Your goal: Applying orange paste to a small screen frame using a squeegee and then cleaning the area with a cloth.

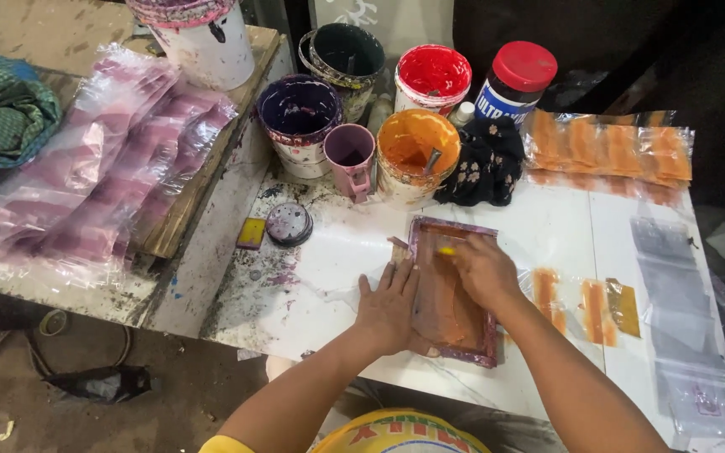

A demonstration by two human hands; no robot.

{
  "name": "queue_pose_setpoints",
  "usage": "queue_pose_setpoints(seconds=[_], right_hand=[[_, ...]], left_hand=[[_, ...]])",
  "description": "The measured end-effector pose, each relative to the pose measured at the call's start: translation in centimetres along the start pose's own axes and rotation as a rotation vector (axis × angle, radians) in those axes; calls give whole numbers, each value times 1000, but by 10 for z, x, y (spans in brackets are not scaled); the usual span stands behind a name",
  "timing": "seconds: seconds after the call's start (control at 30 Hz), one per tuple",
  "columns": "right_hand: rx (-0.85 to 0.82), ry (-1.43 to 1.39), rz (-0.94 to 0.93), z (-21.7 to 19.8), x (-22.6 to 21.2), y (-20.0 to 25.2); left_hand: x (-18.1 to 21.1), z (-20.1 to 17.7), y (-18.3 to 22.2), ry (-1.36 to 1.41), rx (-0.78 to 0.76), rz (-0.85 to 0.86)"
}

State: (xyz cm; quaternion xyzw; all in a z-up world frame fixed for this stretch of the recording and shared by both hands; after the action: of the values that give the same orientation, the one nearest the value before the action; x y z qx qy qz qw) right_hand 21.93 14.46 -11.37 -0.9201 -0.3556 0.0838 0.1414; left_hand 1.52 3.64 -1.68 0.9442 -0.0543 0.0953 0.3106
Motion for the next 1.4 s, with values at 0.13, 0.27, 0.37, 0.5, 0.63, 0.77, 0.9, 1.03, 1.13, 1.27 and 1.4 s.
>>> queue_pose_setpoints(seconds=[0.13,0.27,0.37,0.5,0.63,0.77,0.9,1.03,1.13,1.27,1.4], right_hand=[[-89,-90,150,-25,-11,-13],[-103,-60,97,-26,-15,-13],[-44,-44,61,-20,-3,-20],[66,-17,-34,-26,11,-26],[81,56,-131,-39,5,-29],[27,24,-162,-38,-12,-8],[-20,25,-176,-8,-11,38],[-15,57,-201,-36,-61,73],[-242,-100,-50,-47,-93,89],[-104,-119,27,-44,-113,97],[-263,-338,488,-39,-103,77]], left_hand=[[1,1,-1,-26,-3,-8],[0,0,1,-12,3,1],[1,-1,-1,3,8,-9],[2,-2,1,-19,-9,-11],[0,-3,-2,-7,-9,-2],[-1,3,1,-15,-10,-11],[1,-1,0,-15,-2,-8],[4,-1,-7,-26,3,-8],[3,6,-11,-98,-112,-100],[3,0,-7,-107,-118,-121],[4,0,-3,-104,-128,-121]])
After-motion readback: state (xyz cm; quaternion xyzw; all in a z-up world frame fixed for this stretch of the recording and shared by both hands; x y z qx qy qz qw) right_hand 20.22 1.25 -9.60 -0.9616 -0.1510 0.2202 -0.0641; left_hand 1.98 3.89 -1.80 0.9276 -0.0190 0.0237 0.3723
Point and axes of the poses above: each hand's wrist, its own y-axis away from the middle knuckle, its own z-axis out of the palm, x = y × z, the point moved 5 cm from there along -y, towards the middle knuckle, and after that the axes turned 15 degrees about -z, right-handed, at the moved point
